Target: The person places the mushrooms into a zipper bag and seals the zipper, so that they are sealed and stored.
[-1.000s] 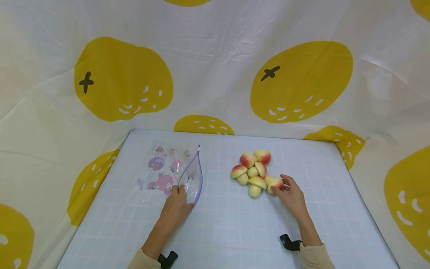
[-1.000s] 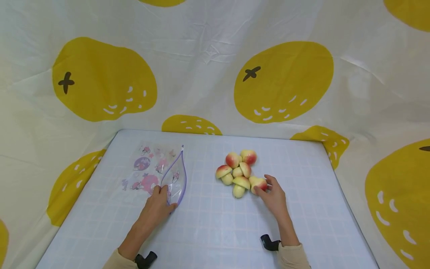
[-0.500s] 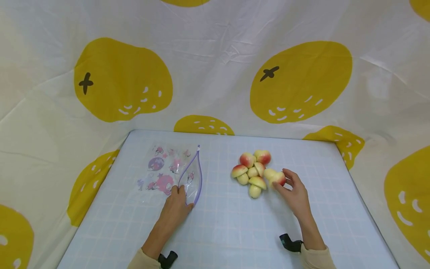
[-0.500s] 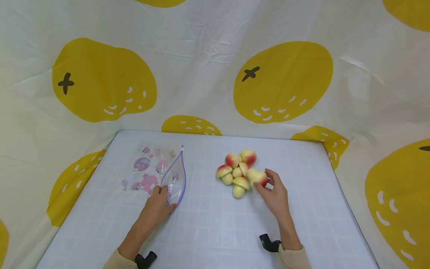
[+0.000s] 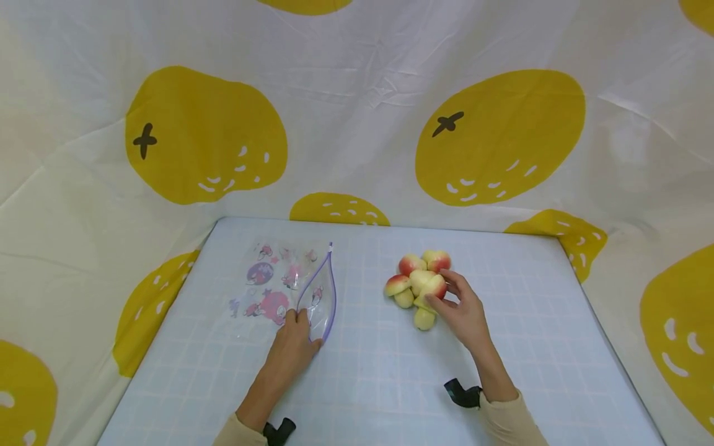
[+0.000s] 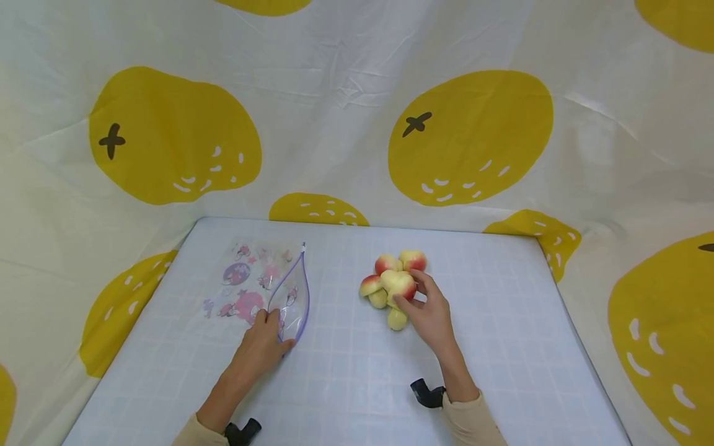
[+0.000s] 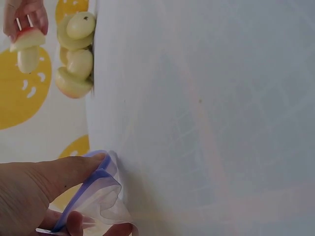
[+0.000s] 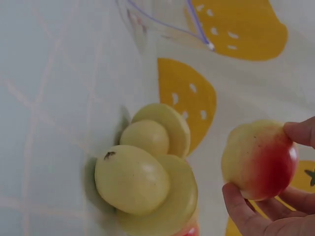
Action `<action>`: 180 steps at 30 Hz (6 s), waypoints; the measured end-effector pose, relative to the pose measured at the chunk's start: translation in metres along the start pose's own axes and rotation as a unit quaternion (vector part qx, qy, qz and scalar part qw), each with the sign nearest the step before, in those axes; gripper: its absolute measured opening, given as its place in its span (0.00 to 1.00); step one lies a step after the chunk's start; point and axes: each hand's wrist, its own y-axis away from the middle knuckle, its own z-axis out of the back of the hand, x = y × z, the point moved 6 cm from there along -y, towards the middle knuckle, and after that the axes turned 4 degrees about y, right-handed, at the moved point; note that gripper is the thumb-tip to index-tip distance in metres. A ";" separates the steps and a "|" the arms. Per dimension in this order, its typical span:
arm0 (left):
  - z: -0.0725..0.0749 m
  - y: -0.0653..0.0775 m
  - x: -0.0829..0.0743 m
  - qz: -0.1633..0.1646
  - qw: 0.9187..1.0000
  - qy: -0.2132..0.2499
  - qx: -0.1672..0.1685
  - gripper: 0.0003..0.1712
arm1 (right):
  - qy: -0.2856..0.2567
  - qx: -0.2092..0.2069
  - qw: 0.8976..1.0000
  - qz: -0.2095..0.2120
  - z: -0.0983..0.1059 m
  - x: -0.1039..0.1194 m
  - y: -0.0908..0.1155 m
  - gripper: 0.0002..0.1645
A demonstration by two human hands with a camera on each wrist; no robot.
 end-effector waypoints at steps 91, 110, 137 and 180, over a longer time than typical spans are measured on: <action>0.000 0.000 -0.004 -0.052 0.998 -0.022 -0.025 0.49 | -0.295 0.215 0.926 -0.102 -0.212 0.009 -0.036 0.23; -0.002 -0.003 -0.003 -0.037 0.999 -0.013 -0.016 0.48 | -0.216 0.135 0.967 -0.010 -0.087 0.022 -0.012 0.22; -0.006 -0.009 -0.007 -0.046 0.998 -0.014 -0.028 0.49 | -0.129 0.011 0.992 0.008 0.006 -0.011 -0.007 0.25; -0.005 -0.012 -0.011 -0.050 0.998 -0.018 -0.041 0.49 | -0.019 0.054 0.977 -0.205 -0.007 -0.082 0.009 0.42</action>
